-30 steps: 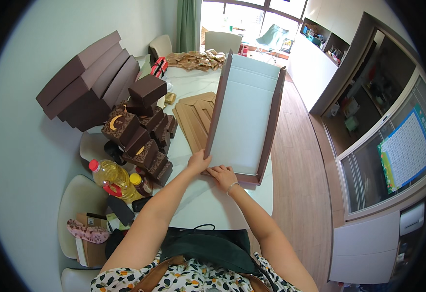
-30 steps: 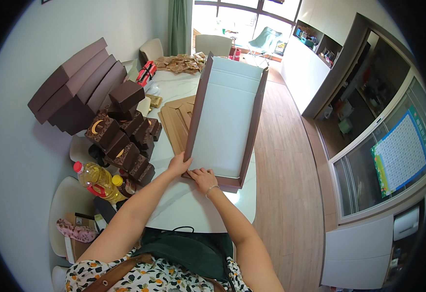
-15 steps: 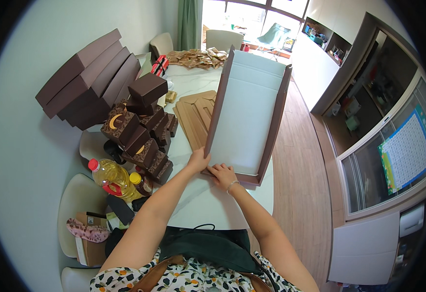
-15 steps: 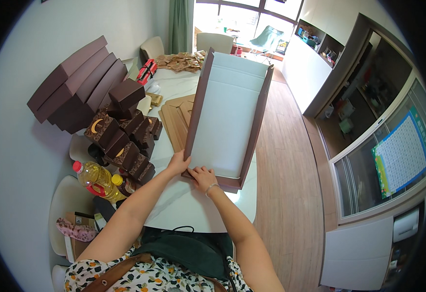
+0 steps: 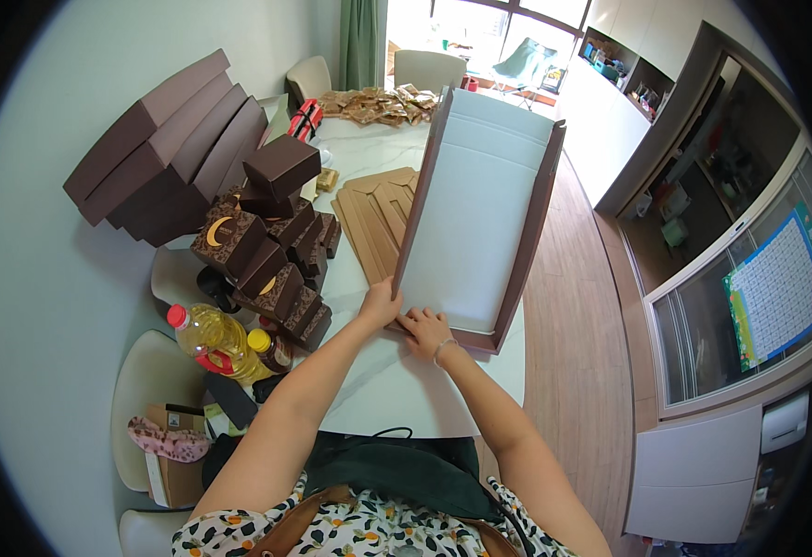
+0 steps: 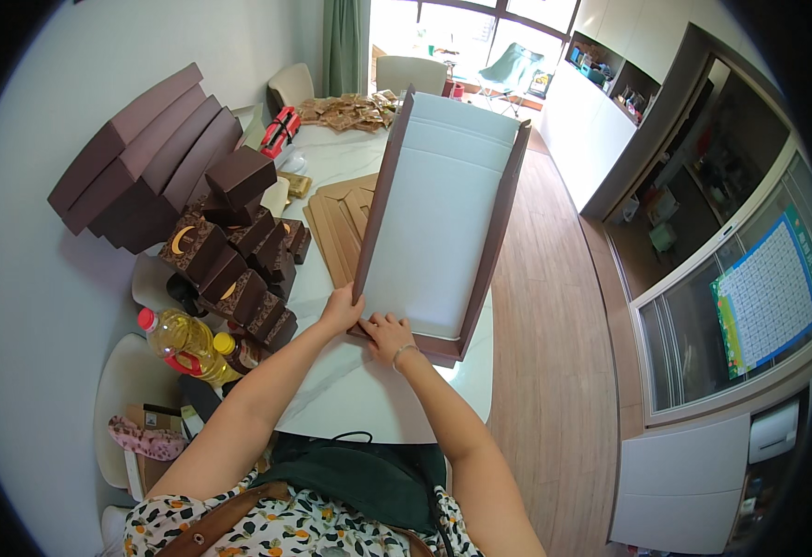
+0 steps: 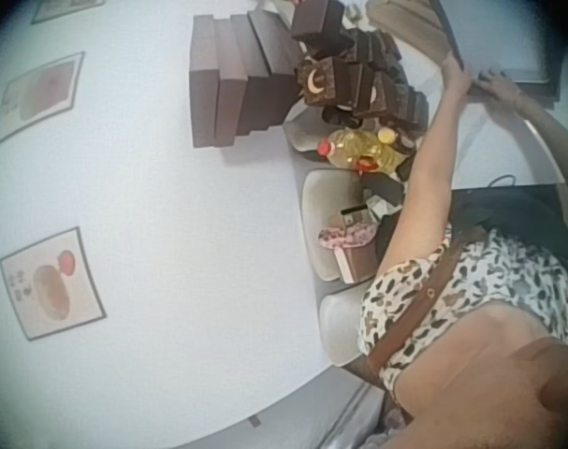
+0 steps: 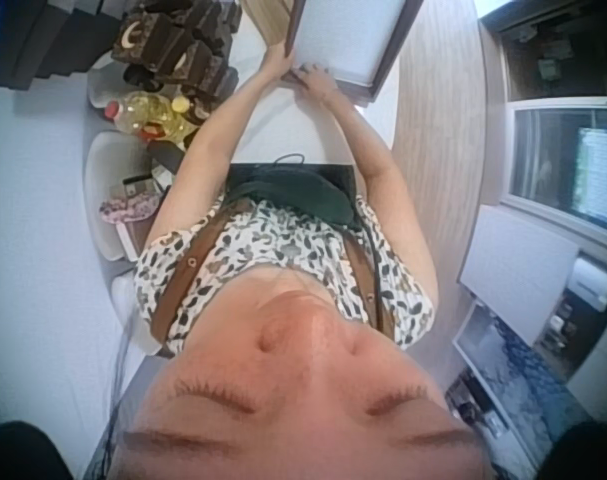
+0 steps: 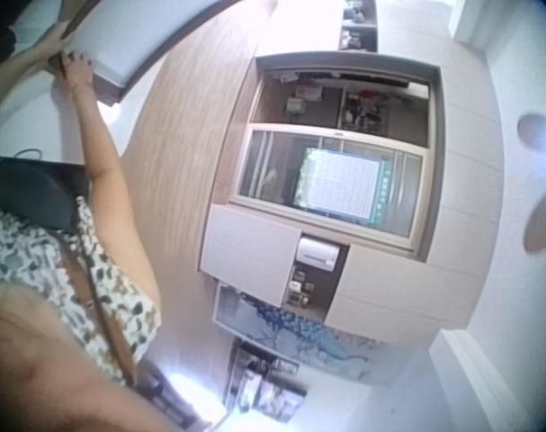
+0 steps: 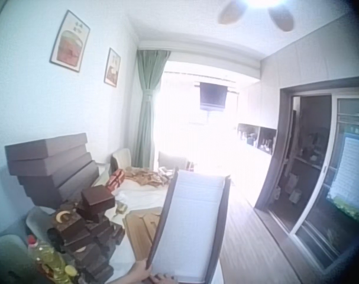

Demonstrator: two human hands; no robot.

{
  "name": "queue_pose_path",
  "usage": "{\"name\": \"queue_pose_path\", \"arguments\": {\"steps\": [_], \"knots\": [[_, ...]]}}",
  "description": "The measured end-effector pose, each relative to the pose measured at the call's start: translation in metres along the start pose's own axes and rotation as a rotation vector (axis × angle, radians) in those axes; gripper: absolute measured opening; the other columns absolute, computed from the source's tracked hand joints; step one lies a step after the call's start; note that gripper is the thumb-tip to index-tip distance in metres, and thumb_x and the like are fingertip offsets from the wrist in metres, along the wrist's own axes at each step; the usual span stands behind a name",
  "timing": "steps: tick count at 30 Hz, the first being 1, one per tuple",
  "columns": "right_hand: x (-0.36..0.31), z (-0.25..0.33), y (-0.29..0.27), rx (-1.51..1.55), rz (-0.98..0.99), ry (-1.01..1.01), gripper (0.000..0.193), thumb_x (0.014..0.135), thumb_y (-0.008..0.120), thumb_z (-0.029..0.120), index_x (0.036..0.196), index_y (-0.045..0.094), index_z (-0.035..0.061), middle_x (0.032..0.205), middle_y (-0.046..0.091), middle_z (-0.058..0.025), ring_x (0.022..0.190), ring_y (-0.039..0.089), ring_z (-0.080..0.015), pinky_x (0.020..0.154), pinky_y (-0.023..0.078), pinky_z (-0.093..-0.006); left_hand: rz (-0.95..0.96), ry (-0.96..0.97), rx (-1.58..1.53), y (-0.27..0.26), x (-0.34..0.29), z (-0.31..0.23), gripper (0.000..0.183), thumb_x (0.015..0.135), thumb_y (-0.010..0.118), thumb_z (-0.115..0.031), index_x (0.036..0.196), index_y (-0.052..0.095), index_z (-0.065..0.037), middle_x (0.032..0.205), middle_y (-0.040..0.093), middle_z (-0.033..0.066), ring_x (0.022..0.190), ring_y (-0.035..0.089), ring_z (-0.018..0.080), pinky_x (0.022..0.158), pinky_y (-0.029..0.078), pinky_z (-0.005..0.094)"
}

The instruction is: The person assembles flat-packed brown cardboard boxes on a white table. They fold the side flaps of the box frames, apply adhesive tape to secure the corners, and stack the finished boxes. The person also handles and folds additional flat cardboard pieces during the process.

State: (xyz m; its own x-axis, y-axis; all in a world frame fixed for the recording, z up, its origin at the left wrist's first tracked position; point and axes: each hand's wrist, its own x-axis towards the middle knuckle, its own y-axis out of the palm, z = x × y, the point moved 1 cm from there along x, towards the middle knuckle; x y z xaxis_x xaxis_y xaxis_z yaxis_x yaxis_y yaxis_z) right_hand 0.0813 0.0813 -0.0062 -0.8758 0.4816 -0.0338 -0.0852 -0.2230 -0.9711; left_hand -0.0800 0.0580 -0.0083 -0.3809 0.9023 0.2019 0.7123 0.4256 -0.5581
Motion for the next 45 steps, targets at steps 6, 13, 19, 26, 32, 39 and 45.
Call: {"name": "queue_pose_path", "arguments": {"steps": [6,13,19,26,32,39,45], "knots": [[0.011,0.013,-0.014,-0.162,0.139,0.006,0.049,0.08,0.059,0.024,0.129,0.05,0.0207,0.116,0.049,-0.0017,0.108,0.046,-0.0223,0.086,0.037,-0.0425,0.029,-0.041,0.006,-0.001,0.001,0.004,0.028,0.083,0.056,-0.015,0.104,0.059,0.002,0.087,0.064,0.0245,0.084,0.062,0.0398,0.073,0.05,0.0444],[0.008,-0.014,-0.003,0.034,0.055,-0.095,0.054,0.078,0.059,0.029,0.131,0.05,0.0267,0.116,0.051,-0.0013,0.106,0.046,-0.0231,0.087,0.033,-0.041,0.031,-0.017,0.016,0.001,0.004,0.006,0.023,0.084,0.057,-0.017,0.098,0.057,0.002,0.079,0.063,0.0231,0.074,0.063,0.0383,0.066,0.049,0.0425],[0.014,-0.021,0.002,0.205,0.106,-0.078,0.054,0.077,0.061,0.03,0.13,0.052,0.0284,0.118,0.052,-0.0009,0.107,0.046,-0.0244,0.089,0.03,-0.0403,0.03,-0.019,0.02,-0.001,0.002,0.006,0.022,0.085,0.056,-0.018,0.096,0.057,0.001,0.078,0.063,0.0226,0.074,0.063,0.0393,0.066,0.049,0.0428],[0.018,-0.007,0.013,0.051,0.023,-0.026,0.031,0.078,0.062,0.022,0.109,0.061,0.0178,0.104,0.056,-0.004,0.099,0.054,-0.0239,0.079,0.046,-0.0408,0.096,-0.143,0.254,0.004,0.008,0.006,0.021,0.075,0.059,-0.013,0.091,0.061,0.001,0.087,0.064,0.0228,0.083,0.063,0.0388,0.071,0.05,0.0446],[-0.021,-0.007,-0.006,-0.063,0.054,0.133,0.017,0.077,0.064,0.018,0.092,0.059,0.0131,0.098,0.057,-0.0051,0.096,0.057,-0.0243,0.074,0.052,-0.039,0.167,-0.323,0.448,-0.005,0.002,0.006,0.023,0.069,0.065,-0.011,0.09,0.063,-0.002,0.098,0.061,0.0175,0.093,0.061,0.0371,0.077,0.051,0.0445],[-0.057,-0.051,-0.002,-0.109,0.04,0.158,0.014,0.077,0.063,0.015,0.09,0.059,0.0134,0.092,0.058,-0.0059,0.092,0.058,-0.0244,0.069,0.051,-0.0391,0.11,0.62,0.477,0.015,-0.028,-0.068,0.045,0.069,0.064,-0.018,0.111,0.053,-0.005,0.104,0.053,0.0124,0.099,0.054,0.035,0.082,0.048,0.0426],[-0.061,-0.046,-0.009,-0.087,-0.073,0.099,0.012,0.075,0.065,0.014,0.086,0.06,0.0123,0.087,0.06,-0.0051,0.087,0.06,-0.0222,0.075,0.047,-0.0376,0.714,0.343,0.125,0.041,-0.033,-0.053,0.044,0.069,0.068,-0.018,0.11,0.056,-0.007,0.097,0.055,0.0116,0.095,0.055,0.0307,0.079,0.048,0.0408]]}}
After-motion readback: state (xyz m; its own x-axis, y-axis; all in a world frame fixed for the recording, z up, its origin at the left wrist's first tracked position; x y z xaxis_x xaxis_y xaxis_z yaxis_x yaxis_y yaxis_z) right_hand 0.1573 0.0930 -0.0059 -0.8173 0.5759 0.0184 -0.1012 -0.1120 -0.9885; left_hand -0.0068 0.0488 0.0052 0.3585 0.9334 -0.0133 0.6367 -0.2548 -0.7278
